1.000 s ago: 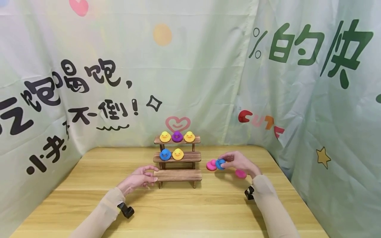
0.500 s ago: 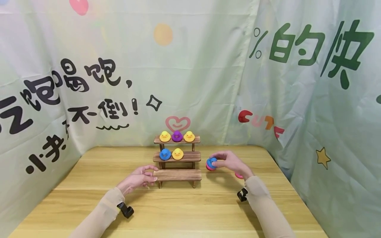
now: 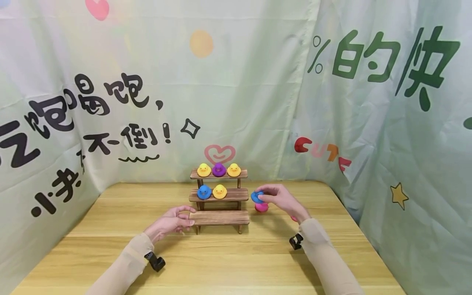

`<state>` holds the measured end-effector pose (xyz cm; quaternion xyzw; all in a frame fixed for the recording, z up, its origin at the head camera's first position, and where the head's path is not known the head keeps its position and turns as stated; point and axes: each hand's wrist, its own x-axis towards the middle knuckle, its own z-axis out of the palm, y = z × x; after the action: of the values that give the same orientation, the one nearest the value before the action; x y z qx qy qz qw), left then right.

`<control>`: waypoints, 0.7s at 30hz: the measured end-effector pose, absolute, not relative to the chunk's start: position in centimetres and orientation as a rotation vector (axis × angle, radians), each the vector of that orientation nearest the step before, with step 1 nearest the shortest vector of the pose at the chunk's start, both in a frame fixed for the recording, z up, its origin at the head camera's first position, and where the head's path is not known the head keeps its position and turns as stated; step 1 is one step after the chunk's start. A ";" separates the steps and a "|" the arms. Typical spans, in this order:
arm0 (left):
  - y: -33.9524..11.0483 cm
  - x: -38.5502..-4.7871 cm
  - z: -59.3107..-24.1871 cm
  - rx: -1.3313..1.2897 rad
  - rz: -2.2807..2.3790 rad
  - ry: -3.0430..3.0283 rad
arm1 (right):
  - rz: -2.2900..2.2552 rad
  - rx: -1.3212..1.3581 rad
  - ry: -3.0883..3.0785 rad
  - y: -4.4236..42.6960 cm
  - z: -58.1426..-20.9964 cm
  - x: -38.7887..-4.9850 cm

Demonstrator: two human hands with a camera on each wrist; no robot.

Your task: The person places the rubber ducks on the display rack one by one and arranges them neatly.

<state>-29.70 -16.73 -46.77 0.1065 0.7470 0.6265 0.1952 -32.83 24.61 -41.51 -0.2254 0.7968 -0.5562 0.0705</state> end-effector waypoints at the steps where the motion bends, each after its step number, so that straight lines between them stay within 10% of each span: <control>1: -16.7 -29.7 -46.8 0.299 1.756 2.093 | -1.668 -0.686 2.404 24.5 -41.4 -32.8; 21: -16.7 -29.7 -46.8 0.300 1.748 2.107 | -1.717 -0.662 2.425 22.6 -40.5 -32.6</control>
<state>-29.72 -16.73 -46.84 0.1069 0.7507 0.6229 0.1925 -32.59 22.56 -40.51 -0.2170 0.7957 -0.5634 0.0485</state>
